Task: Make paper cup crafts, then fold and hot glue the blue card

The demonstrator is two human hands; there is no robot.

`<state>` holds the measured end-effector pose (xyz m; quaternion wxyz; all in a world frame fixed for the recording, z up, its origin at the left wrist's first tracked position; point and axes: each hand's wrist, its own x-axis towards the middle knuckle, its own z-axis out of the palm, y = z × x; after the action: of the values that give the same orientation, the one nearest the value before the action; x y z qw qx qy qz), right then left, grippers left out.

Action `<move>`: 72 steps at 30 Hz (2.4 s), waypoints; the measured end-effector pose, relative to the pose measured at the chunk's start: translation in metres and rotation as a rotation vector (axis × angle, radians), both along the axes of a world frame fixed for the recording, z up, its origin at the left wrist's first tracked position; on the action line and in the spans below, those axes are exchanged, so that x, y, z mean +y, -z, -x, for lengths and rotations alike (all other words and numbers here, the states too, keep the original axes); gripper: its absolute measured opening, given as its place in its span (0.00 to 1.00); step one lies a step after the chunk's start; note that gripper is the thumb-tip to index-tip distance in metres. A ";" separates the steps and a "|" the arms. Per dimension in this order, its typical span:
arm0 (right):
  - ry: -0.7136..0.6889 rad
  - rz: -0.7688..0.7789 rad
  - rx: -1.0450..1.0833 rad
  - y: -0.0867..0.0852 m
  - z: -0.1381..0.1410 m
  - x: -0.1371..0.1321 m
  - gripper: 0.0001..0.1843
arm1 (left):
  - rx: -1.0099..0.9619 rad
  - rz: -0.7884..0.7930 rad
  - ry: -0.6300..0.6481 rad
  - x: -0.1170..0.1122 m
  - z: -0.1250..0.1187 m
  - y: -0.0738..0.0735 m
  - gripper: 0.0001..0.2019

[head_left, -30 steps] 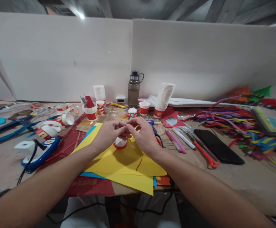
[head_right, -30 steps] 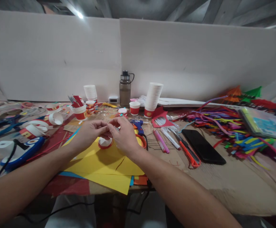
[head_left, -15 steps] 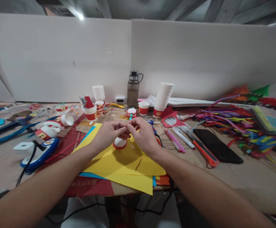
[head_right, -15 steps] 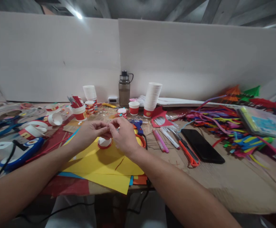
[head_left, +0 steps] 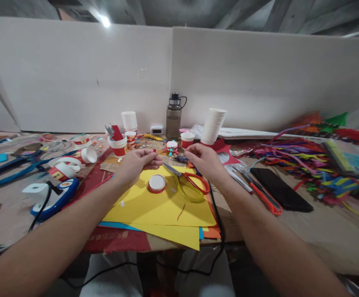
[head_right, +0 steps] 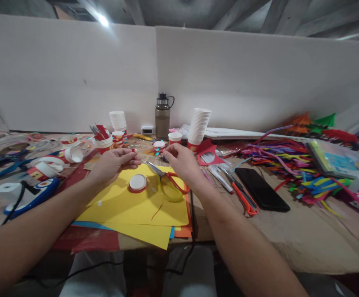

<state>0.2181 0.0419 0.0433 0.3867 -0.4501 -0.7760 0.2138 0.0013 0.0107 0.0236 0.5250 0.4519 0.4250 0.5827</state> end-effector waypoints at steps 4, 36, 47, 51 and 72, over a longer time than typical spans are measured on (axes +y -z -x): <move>-0.005 0.065 -0.601 0.004 -0.008 -0.008 0.13 | -0.044 0.005 -0.008 0.007 0.008 0.001 0.05; -0.342 0.587 0.378 -0.006 0.010 -0.047 0.19 | -0.071 -0.025 0.114 0.019 0.028 0.002 0.08; -0.391 0.755 0.209 -0.007 0.003 -0.049 0.17 | -0.105 -0.064 0.152 0.019 0.032 0.002 0.07; -0.396 0.755 0.184 -0.006 0.001 -0.047 0.15 | -0.084 -0.074 0.149 0.018 0.031 0.001 0.08; -0.424 0.755 0.142 -0.005 0.001 -0.048 0.16 | -0.019 -0.128 0.170 0.015 0.027 0.000 0.11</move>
<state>0.2168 -0.0059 0.0486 0.1947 -0.3747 -0.6902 0.5876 -0.0258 0.0261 0.0233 0.5467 0.5135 0.3422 0.5660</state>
